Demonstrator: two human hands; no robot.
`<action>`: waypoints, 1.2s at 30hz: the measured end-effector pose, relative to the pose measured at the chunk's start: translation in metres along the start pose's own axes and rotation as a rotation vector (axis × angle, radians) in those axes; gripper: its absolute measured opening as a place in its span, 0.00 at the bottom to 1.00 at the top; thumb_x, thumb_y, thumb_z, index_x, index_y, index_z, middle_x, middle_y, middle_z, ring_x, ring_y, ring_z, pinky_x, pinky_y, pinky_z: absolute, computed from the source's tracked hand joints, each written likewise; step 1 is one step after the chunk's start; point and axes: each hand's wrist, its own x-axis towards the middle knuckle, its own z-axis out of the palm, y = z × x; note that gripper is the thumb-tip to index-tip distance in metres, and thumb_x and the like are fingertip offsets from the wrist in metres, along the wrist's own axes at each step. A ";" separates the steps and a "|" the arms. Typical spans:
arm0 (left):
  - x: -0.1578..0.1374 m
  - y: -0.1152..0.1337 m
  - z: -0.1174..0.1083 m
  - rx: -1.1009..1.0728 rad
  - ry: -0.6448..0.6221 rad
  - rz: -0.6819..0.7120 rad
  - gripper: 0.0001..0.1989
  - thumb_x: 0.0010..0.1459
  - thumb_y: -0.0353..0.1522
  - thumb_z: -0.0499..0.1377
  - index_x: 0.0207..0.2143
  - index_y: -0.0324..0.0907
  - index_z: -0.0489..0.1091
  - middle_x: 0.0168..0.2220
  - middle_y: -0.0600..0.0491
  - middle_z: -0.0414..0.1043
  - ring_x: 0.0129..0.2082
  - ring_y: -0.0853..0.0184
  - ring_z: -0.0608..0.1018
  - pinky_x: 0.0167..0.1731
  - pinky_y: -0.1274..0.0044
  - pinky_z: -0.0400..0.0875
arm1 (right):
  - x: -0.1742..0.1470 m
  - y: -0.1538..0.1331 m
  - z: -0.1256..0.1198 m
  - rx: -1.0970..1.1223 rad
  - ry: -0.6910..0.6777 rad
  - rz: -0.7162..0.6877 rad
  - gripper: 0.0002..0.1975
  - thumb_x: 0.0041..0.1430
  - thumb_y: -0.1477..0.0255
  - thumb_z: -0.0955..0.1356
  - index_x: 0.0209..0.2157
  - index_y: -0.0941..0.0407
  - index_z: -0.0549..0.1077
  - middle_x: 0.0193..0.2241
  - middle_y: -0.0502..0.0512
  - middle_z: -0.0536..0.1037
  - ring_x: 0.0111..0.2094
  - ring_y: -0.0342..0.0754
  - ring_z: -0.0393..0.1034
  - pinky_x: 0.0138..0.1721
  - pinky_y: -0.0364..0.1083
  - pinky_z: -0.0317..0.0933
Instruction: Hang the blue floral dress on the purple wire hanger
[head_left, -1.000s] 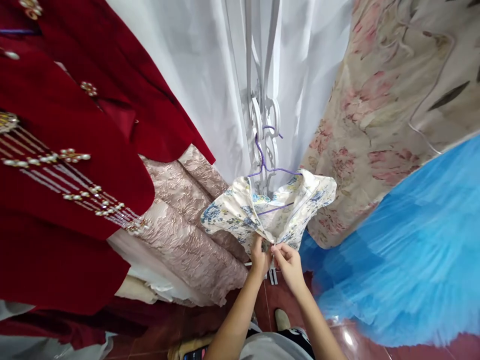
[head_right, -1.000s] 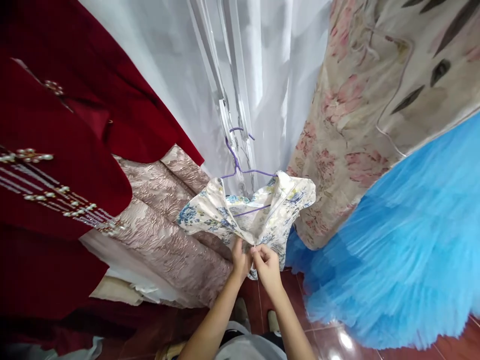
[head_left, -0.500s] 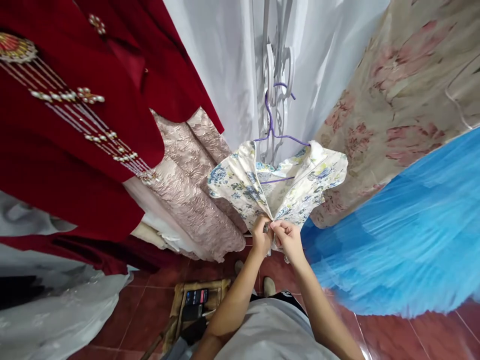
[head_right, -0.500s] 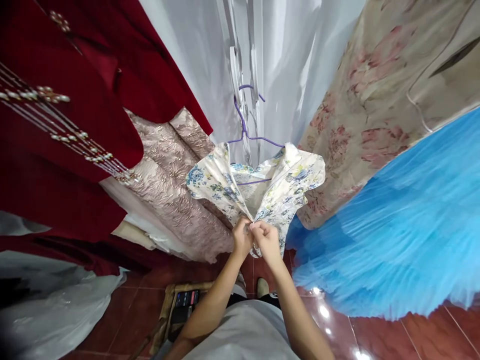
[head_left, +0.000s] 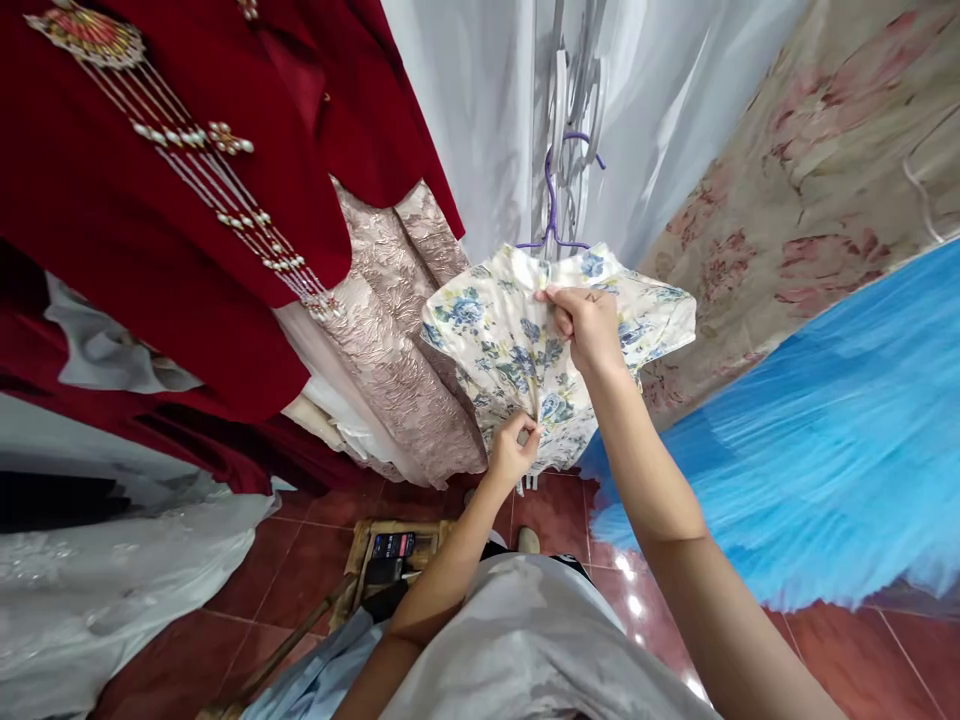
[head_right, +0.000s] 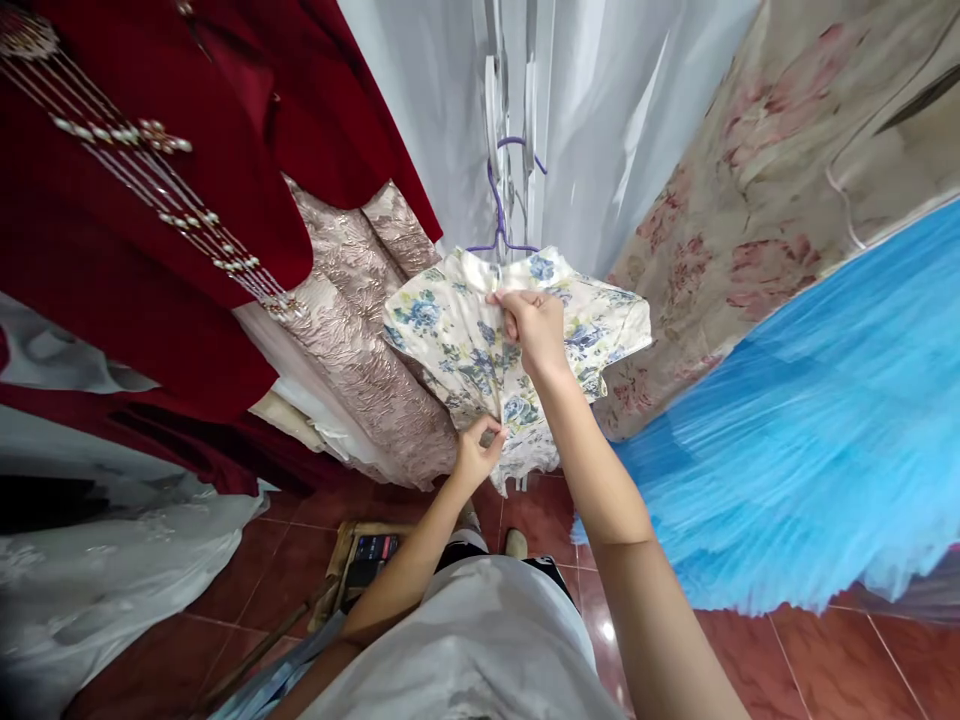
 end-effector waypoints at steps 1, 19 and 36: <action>-0.003 -0.002 0.002 -0.007 -0.013 0.009 0.10 0.62 0.32 0.59 0.27 0.42 0.66 0.26 0.55 0.69 0.30 0.67 0.74 0.35 0.76 0.68 | 0.002 -0.003 0.001 0.000 0.010 -0.017 0.23 0.58 0.71 0.69 0.11 0.54 0.61 0.12 0.48 0.63 0.16 0.40 0.54 0.18 0.43 0.47; 0.199 0.119 -0.084 0.337 -0.109 0.683 0.12 0.72 0.35 0.52 0.40 0.40 0.73 0.40 0.49 0.73 0.44 0.63 0.78 0.47 0.69 0.74 | -0.014 -0.004 -0.010 -0.219 -0.046 -0.082 0.13 0.57 0.67 0.69 0.21 0.55 0.71 0.09 0.43 0.61 0.12 0.39 0.49 0.19 0.43 0.45; 0.196 -0.014 -0.205 -0.525 0.592 -0.144 0.21 0.65 0.47 0.61 0.29 0.41 0.60 0.23 0.62 0.61 0.22 0.78 0.63 0.24 0.80 0.58 | -0.126 0.116 -0.038 -0.165 -0.158 0.338 0.14 0.55 0.59 0.70 0.30 0.56 0.75 0.12 0.43 0.65 0.15 0.42 0.54 0.20 0.42 0.49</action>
